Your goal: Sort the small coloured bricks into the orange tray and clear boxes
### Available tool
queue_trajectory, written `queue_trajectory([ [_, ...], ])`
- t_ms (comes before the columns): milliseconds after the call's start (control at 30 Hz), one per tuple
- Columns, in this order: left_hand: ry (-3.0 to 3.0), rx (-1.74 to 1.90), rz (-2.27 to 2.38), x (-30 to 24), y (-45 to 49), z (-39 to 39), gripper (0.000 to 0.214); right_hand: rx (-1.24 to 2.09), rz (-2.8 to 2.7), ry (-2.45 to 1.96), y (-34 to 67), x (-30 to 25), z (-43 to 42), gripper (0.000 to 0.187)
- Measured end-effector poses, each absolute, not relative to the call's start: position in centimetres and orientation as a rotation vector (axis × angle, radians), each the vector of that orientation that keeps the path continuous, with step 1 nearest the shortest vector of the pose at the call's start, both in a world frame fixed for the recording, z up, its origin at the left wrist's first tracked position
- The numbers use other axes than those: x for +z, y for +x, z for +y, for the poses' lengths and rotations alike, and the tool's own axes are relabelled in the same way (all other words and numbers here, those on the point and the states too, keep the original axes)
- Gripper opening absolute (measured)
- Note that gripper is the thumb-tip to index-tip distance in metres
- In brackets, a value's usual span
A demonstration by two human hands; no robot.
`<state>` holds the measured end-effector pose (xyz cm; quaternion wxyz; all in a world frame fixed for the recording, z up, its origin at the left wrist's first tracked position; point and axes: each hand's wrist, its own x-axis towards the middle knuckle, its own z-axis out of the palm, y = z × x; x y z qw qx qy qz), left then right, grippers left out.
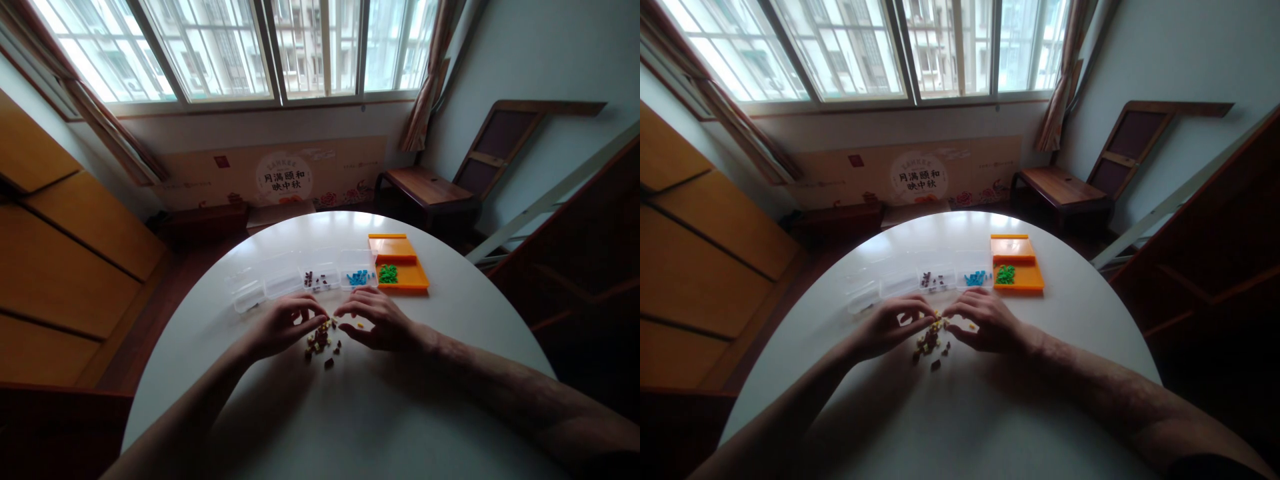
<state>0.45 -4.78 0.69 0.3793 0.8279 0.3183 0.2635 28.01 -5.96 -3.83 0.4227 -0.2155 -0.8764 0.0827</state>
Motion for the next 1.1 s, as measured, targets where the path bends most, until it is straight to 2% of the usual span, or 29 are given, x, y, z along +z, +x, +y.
queue_trajectory([
  [100, 2.046, 0.676, 0.875, 0.0, 1.5, -5.2, 0.031, 0.161, -2.215, -0.495, 28.0, -4.0, -5.9, 0.019],
  [467, 1.973, 0.702, 0.879, -0.6, 2.1, -5.4, 0.034, 0.108, -2.186, -0.557, 28.1, -4.1, -5.7, 0.004],
  [1100, 2.152, 0.969, 0.759, -0.6, 2.4, -5.7, 0.014, 0.12, -2.148, -0.586, 28.3, -4.3, -5.6, 0.007],
])
